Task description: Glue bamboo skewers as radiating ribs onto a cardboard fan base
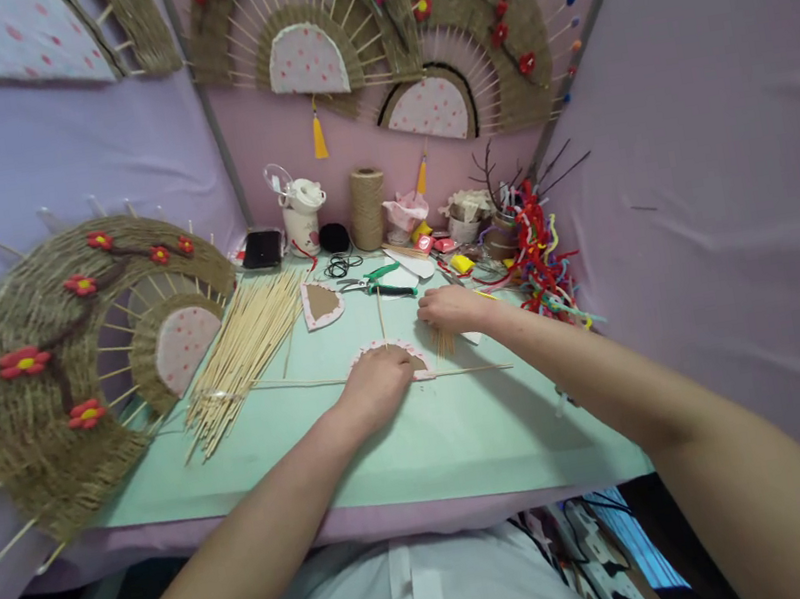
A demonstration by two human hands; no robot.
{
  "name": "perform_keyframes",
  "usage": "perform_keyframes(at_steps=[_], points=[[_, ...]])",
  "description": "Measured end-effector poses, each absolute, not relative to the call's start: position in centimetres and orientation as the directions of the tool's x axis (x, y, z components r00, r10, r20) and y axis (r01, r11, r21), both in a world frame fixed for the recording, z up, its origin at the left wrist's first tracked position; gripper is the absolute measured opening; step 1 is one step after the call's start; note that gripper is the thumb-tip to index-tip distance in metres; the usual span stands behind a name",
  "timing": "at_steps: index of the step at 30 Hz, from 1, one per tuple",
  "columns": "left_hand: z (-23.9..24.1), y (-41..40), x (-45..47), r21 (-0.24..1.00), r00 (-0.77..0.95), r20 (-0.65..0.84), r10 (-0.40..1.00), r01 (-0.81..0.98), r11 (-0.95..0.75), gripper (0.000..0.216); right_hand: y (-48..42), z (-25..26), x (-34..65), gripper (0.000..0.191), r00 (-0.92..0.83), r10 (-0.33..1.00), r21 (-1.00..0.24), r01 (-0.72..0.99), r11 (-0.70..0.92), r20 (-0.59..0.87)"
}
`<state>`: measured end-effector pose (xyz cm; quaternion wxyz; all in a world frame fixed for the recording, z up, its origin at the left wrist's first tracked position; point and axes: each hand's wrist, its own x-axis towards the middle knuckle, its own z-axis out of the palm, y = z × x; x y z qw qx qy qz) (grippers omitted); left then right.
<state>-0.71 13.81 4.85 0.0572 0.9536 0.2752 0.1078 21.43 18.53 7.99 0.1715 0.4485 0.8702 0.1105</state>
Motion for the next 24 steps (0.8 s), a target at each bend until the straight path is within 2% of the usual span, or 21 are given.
perform_keyframes(at_steps=[9,24], points=[[4.81,13.77,-0.77,0.171,0.832,0.183,0.523,0.497,-0.851,0.036,18.36,7.76,21.80,0.023,-0.565,0.798,0.387,0.701,0.599,-0.210],[4.65,13.64,-0.92,0.171,0.837,0.192,0.512,0.486,-0.857,0.034,19.02,8.17,22.25,0.019,-0.617,0.737,0.376,0.637,0.673,-0.276]])
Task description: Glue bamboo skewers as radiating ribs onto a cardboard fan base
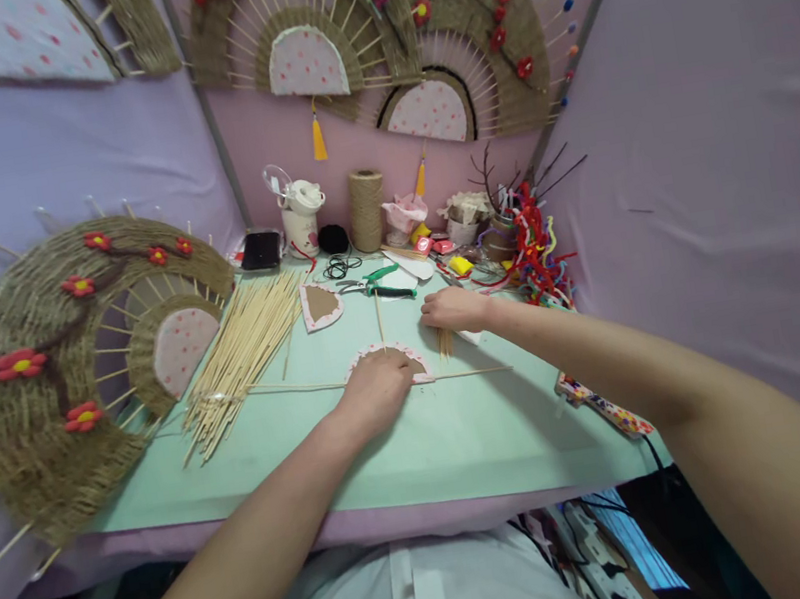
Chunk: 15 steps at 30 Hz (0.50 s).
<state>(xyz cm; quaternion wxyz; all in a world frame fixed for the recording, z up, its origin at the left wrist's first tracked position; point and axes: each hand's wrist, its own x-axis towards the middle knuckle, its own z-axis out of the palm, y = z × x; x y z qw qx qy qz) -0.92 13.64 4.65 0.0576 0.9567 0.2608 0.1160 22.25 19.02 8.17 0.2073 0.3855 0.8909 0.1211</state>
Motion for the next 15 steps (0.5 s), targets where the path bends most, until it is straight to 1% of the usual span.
perform_keyframes(at_steps=[7,11,15], points=[[4.6,13.6,-1.0,0.166,0.832,0.193,0.520,0.495,-0.853,0.033,19.7,7.5,23.2,0.020,-0.633,0.729,0.347,0.643,0.683,-0.261],[4.4,13.5,-1.1,0.151,0.833,0.192,0.519,0.497,-0.854,0.032,20.0,7.9,24.1,0.019,-0.617,0.760,0.329,0.688,0.647,-0.205],[4.4,13.3,-1.2,0.165,0.833,0.198,0.516,0.490,-0.856,0.033,19.2,7.9,25.6,0.016,-0.614,0.775,0.279,0.726,0.629,-0.148]])
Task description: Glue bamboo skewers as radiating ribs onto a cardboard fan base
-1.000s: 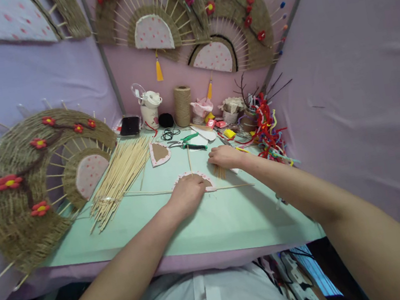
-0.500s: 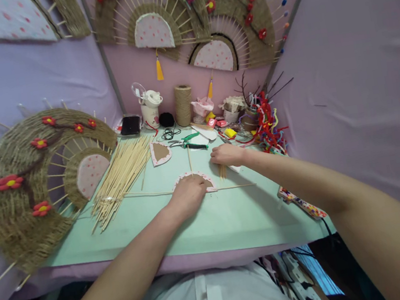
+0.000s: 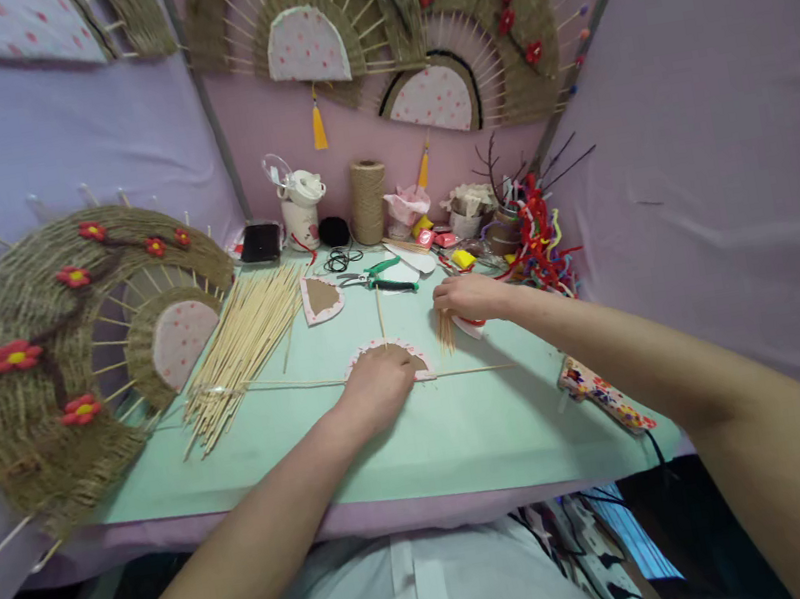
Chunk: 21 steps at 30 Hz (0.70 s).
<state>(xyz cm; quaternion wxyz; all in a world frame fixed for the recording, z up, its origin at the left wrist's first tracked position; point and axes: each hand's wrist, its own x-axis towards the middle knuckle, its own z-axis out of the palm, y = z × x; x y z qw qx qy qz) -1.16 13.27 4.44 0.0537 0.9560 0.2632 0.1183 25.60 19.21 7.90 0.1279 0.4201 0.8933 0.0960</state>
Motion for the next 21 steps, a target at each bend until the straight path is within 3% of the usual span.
perform_keyframes(at_steps=[4,8,11,21], points=[[4.5,13.2,-1.2,0.189,0.829,0.210,0.519,0.486,-0.853,0.036,16.6,6.9,26.1,0.028,-0.677,0.734,0.161,0.719,0.676,-0.061],[4.2,13.3,-1.2,0.179,0.828,0.209,0.521,0.491,-0.853,0.036,13.8,5.4,25.1,0.028,-0.809,0.578,-0.025,0.579,0.815,0.108],[4.1,13.4,-1.2,0.164,0.832,0.209,0.514,0.488,-0.857,0.035,13.2,4.5,24.3,0.030,-0.837,0.536,0.011,0.540,0.841,0.109],[4.7,13.2,-1.2,0.206,0.831,0.213,0.515,0.477,-0.855,0.034,17.2,3.5,25.7,0.030,-0.803,0.592,0.110,0.596,0.795,0.074]])
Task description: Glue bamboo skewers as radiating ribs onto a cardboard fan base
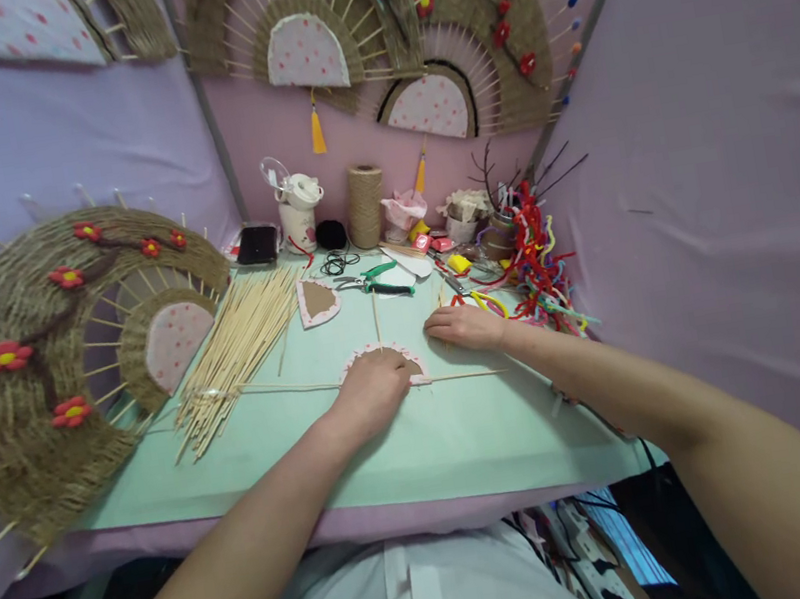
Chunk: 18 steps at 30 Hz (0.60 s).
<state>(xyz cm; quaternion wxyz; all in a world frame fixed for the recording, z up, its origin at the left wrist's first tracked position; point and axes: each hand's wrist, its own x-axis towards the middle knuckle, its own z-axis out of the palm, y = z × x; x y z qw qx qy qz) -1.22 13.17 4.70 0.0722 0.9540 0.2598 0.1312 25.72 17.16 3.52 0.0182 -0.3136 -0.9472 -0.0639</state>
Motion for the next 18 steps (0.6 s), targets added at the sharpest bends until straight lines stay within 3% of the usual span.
perform_keyframes(at_steps=[6,12,15,16,18], points=[[5.0,13.0,-1.2,0.192,0.823,0.188,0.536,0.505,-0.842,0.034,18.0,5.0,24.9,0.021,-0.816,0.564,0.075,0.574,0.815,0.125],[5.3,12.8,-1.3,0.194,0.824,0.202,0.529,0.495,-0.847,0.029,15.6,7.4,23.1,0.014,-0.634,0.613,-0.025,0.685,0.728,0.471],[5.5,12.6,-1.4,0.312,0.744,0.362,0.562,0.471,-0.825,0.026,12.8,8.7,21.5,0.010,-0.284,0.613,-0.250,0.728,0.638,0.737],[5.6,12.5,-1.4,0.386,0.686,0.426,0.590,0.452,-0.804,0.024,11.7,9.0,20.8,0.003,-0.014,0.595,-0.456,0.628,0.631,0.804],[5.8,12.3,-1.2,0.591,0.561,0.471,0.681,0.373,-0.715,0.023,9.6,9.4,19.2,0.011,0.404,0.622,-0.735,0.245,0.633,0.671]])
